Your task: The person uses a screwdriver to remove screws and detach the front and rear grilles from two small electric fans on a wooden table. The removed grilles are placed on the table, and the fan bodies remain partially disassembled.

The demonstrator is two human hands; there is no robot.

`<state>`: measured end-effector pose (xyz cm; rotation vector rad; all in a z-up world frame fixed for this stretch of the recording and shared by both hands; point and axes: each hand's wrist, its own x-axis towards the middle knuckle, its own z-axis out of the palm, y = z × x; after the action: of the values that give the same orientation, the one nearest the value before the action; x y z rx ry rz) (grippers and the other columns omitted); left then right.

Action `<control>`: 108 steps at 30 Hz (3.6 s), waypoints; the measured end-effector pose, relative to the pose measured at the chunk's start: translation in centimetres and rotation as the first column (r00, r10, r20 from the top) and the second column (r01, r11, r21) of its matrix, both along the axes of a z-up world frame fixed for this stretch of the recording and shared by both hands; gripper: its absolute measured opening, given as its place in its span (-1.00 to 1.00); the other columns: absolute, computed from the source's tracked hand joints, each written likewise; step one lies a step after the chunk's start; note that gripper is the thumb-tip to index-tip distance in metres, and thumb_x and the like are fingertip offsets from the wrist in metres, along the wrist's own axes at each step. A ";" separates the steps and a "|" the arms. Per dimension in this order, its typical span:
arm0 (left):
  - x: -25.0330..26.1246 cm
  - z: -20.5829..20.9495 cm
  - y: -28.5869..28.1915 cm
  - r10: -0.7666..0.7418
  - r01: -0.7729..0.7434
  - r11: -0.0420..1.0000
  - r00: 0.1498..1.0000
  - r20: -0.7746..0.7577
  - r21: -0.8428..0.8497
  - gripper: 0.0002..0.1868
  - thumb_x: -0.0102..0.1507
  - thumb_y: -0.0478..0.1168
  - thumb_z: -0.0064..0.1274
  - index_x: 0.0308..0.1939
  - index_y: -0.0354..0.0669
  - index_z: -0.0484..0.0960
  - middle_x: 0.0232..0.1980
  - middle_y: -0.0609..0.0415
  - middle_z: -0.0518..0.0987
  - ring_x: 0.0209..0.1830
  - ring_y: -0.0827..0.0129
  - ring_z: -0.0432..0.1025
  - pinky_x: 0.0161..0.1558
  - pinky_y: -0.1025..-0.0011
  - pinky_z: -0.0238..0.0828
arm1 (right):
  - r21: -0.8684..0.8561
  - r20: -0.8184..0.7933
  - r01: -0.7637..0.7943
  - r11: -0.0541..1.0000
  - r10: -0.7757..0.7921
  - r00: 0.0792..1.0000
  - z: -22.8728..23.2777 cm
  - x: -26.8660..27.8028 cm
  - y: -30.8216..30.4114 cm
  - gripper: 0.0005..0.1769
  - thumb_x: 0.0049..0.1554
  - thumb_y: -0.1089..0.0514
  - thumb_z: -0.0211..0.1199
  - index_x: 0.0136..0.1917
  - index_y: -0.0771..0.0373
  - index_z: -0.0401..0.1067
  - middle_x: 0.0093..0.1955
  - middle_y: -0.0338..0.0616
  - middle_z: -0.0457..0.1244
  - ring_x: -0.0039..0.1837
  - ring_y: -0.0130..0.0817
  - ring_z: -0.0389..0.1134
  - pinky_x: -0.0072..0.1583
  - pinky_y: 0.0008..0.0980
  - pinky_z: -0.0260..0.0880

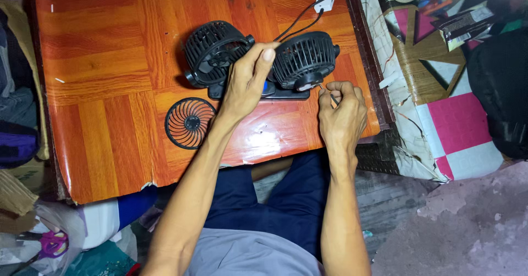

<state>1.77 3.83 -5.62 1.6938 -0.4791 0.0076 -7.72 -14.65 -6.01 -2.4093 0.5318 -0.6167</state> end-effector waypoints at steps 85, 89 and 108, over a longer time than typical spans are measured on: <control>1.7 4.9 -1.9 -0.200 0.101 0.938 0.939 0.281 0.331 -0.07 0.10 0.19 0.46 0.25 -0.47 0.46 0.11 -0.29 0.64 0.13 -0.01 0.59 0.21 0.19 0.49 | 0.171 0.259 -0.419 0.892 0.370 0.892 3.0 -0.1 1.0 0.37 -0.07 0.01 0.73 0.65 0.35 -0.18 0.54 0.35 0.07 0.55 0.13 0.15 0.49 -0.03 0.19; 2.4 4.8 -2.0 -0.202 0.143 0.947 0.961 0.188 0.288 -0.22 0.15 0.22 0.35 0.12 -0.41 0.54 -0.02 -0.21 0.69 0.02 0.10 0.63 0.09 0.23 0.53 | 0.414 0.300 -0.500 0.760 0.405 0.864 2.8 1.7 0.8 0.31 -0.06 0.01 0.67 0.64 0.28 -0.17 0.48 0.21 0.19 0.48 -0.04 0.30 0.47 -0.17 0.35; 5.4 2.4 -2.5 -0.331 0.297 0.943 0.835 -0.439 -0.147 -0.40 0.32 0.15 -0.12 0.24 -0.20 0.53 0.25 0.12 0.59 0.24 0.51 0.44 0.24 0.51 0.28 | -0.264 0.357 -0.247 0.933 0.332 0.873 2.0 0.3 5.0 -0.02 0.14 0.05 0.61 0.63 0.13 0.09 0.69 0.05 -0.05 0.67 0.02 0.02 0.63 0.29 -0.14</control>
<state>7.16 1.30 -3.17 1.4628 -0.3860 -0.6014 -7.43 -9.66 -4.02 -2.3942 -0.0752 -1.0343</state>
